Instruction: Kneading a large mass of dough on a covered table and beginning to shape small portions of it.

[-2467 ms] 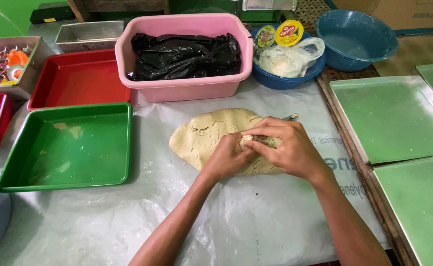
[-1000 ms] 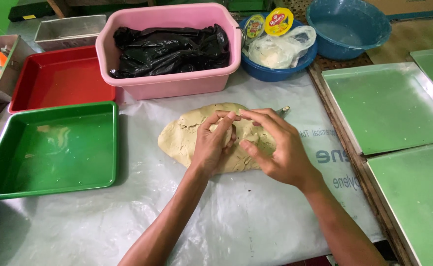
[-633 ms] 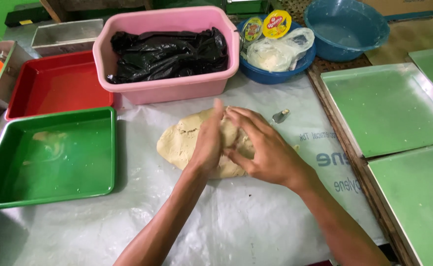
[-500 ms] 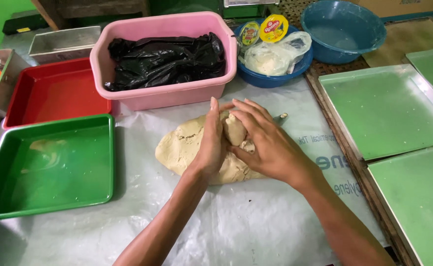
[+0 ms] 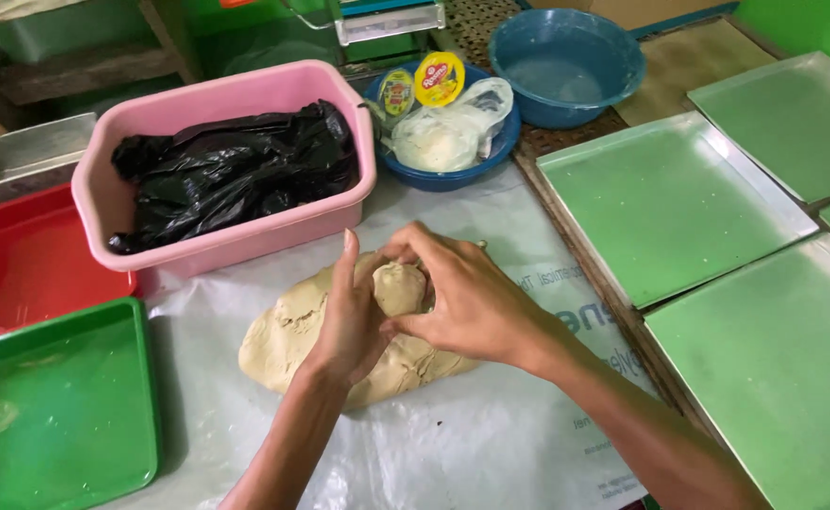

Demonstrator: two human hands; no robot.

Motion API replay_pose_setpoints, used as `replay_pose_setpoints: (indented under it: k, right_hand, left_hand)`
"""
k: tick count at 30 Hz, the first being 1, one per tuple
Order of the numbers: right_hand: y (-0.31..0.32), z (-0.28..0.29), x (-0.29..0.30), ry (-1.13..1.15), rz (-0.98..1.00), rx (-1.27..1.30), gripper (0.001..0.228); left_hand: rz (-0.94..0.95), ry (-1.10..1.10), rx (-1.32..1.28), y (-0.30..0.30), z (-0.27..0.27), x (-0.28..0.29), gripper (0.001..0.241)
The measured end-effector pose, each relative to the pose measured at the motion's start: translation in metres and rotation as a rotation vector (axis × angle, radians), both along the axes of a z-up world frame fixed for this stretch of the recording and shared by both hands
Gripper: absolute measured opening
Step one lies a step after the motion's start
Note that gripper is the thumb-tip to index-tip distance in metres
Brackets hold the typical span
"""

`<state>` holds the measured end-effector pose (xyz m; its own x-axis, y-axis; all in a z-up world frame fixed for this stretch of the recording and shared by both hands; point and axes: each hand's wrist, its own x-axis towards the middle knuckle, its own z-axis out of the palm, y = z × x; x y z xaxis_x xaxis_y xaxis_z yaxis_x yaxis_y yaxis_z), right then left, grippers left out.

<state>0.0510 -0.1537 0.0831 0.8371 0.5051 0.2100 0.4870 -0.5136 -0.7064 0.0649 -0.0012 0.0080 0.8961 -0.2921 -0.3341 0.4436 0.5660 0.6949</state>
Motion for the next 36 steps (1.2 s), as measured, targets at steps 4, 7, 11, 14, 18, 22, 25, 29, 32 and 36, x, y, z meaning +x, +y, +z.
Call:
replay_pose_setpoints:
  k: [4,7,11,14,18,22,25,29,32,36]
  right_hand:
    - [0.003,-0.011,0.006,-0.088,0.057,-0.007,0.047]
    - [0.009,-0.021,0.008,-0.15,0.049,-0.044,0.044]
    - [0.011,-0.019,0.009,-0.051,0.11,0.017,0.033]
    - [0.014,-0.026,0.01,-0.172,0.101,0.017,0.013]
    - [0.015,-0.031,0.01,-0.215,0.102,-0.014,0.005]
    - [0.006,-0.035,0.013,-0.173,0.117,0.043,0.008]
    - [0.001,-0.039,0.016,-0.055,0.099,0.097,0.015]
    - [0.001,-0.044,0.016,0.089,0.055,0.22,0.015]
    - [0.004,-0.043,0.015,0.075,0.034,0.221,0.017]
    - [0.005,-0.048,0.013,0.034,0.016,0.257,0.02]
  left_hand:
    - [-0.038,0.003,0.053,0.011,-0.036,0.008,0.084]
    - [0.013,-0.12,0.131,0.012,-0.007,-0.001,0.053]
    - [0.034,-0.124,0.345,0.017,0.009,-0.004,0.058]
    - [0.006,-0.142,0.435,0.023,0.007,-0.004,0.059]
    - [-0.042,-0.143,0.5,0.024,-0.006,0.0,0.059]
    - [-0.105,-0.182,0.612,0.027,0.013,-0.004,0.06]
    - [-0.213,-0.248,0.794,0.03,0.01,-0.002,0.063]
    - [-0.217,-0.278,0.727,0.032,0.005,-0.001,0.064]
    - [-0.198,-0.274,0.653,0.033,0.01,-0.002,0.062]
    - [-0.164,-0.268,0.567,0.032,0.002,0.0,0.059]
